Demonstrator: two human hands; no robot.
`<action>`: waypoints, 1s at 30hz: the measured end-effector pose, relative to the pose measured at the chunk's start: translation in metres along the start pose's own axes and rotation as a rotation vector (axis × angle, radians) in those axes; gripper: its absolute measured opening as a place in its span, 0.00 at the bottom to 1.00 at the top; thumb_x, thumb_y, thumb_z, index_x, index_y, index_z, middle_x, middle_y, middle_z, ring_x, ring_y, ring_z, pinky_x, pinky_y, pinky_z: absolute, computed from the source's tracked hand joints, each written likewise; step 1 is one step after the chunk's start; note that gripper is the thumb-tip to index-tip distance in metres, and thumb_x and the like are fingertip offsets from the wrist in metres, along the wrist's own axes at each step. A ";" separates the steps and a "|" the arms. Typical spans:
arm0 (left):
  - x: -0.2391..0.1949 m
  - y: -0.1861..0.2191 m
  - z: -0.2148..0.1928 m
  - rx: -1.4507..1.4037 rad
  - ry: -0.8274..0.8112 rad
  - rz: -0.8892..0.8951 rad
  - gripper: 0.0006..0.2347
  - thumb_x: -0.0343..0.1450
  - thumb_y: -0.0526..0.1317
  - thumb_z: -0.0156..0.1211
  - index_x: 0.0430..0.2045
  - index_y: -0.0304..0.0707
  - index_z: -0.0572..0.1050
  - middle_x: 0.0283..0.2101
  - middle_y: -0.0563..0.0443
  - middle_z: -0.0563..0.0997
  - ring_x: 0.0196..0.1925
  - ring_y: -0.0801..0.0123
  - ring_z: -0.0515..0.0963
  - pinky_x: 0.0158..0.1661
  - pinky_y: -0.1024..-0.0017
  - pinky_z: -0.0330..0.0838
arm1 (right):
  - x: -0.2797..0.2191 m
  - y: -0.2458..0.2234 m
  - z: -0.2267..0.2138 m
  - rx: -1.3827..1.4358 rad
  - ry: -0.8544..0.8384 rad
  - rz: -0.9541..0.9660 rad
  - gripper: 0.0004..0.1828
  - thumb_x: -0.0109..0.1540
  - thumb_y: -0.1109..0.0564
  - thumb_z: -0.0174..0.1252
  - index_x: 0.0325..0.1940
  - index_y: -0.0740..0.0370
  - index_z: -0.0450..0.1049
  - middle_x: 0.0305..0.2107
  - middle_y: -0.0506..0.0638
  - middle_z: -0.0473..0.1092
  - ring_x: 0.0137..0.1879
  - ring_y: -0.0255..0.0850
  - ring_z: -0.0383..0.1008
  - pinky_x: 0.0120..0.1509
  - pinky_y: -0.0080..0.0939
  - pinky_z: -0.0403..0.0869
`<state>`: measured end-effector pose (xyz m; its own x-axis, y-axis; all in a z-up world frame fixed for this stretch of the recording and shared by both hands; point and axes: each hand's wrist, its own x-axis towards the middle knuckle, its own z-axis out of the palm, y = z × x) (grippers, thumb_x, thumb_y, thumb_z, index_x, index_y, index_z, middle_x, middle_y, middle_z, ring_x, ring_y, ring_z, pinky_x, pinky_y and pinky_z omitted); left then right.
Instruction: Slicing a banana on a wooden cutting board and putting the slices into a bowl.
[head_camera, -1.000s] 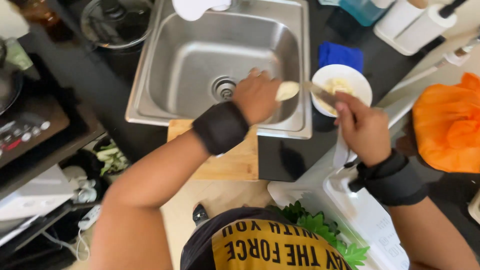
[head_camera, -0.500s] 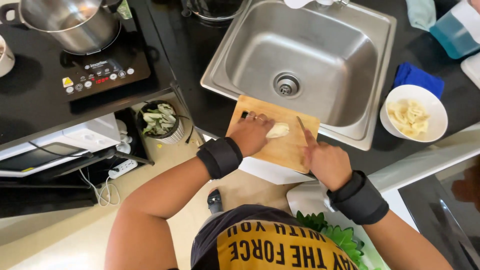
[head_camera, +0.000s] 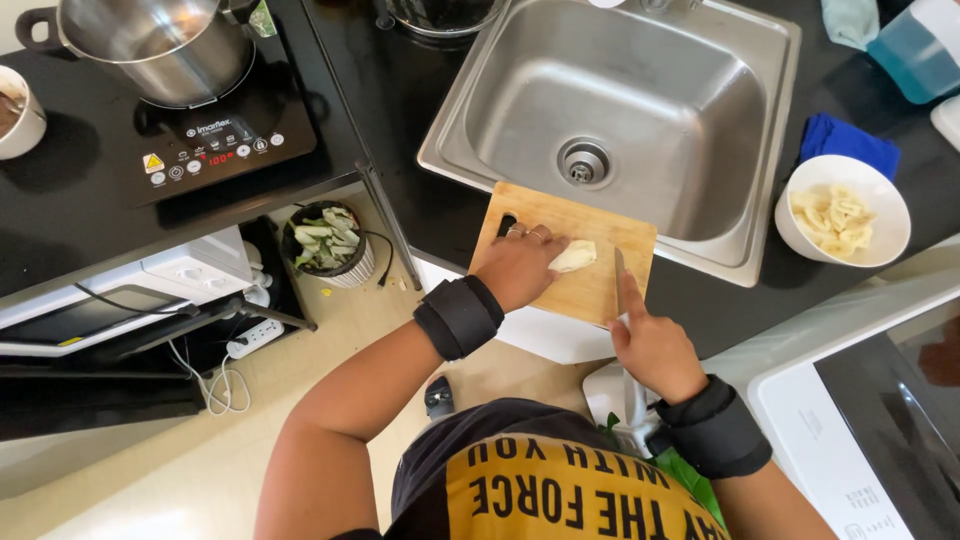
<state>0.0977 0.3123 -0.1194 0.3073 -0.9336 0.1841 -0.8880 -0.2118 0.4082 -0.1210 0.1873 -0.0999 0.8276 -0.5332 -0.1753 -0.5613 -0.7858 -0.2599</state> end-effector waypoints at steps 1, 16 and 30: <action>-0.002 0.002 -0.002 0.000 0.000 -0.001 0.24 0.66 0.44 0.66 0.59 0.45 0.73 0.54 0.48 0.78 0.56 0.47 0.76 0.53 0.56 0.73 | -0.001 -0.001 0.003 0.000 0.000 -0.001 0.43 0.63 0.48 0.53 0.79 0.61 0.46 0.22 0.67 0.75 0.30 0.66 0.77 0.40 0.64 0.75; -0.021 -0.001 0.017 -0.056 0.201 0.005 0.19 0.70 0.45 0.62 0.54 0.40 0.74 0.51 0.48 0.79 0.44 0.55 0.82 0.46 0.61 0.75 | 0.003 0.005 0.033 0.684 0.100 0.154 0.40 0.67 0.54 0.52 0.80 0.63 0.45 0.21 0.54 0.75 0.26 0.41 0.77 0.37 0.40 0.76; -0.019 -0.016 -0.007 -0.115 0.188 -0.046 0.25 0.62 0.49 0.70 0.53 0.42 0.76 0.51 0.49 0.80 0.53 0.53 0.78 0.49 0.56 0.69 | -0.001 -0.058 0.002 0.201 0.291 -0.089 0.33 0.67 0.54 0.52 0.76 0.65 0.56 0.16 0.62 0.72 0.23 0.58 0.75 0.32 0.55 0.74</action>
<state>0.1082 0.3358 -0.1233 0.4144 -0.8510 0.3224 -0.8301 -0.2082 0.5173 -0.0893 0.2338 -0.0864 0.8224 -0.5547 0.1264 -0.4512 -0.7713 -0.4489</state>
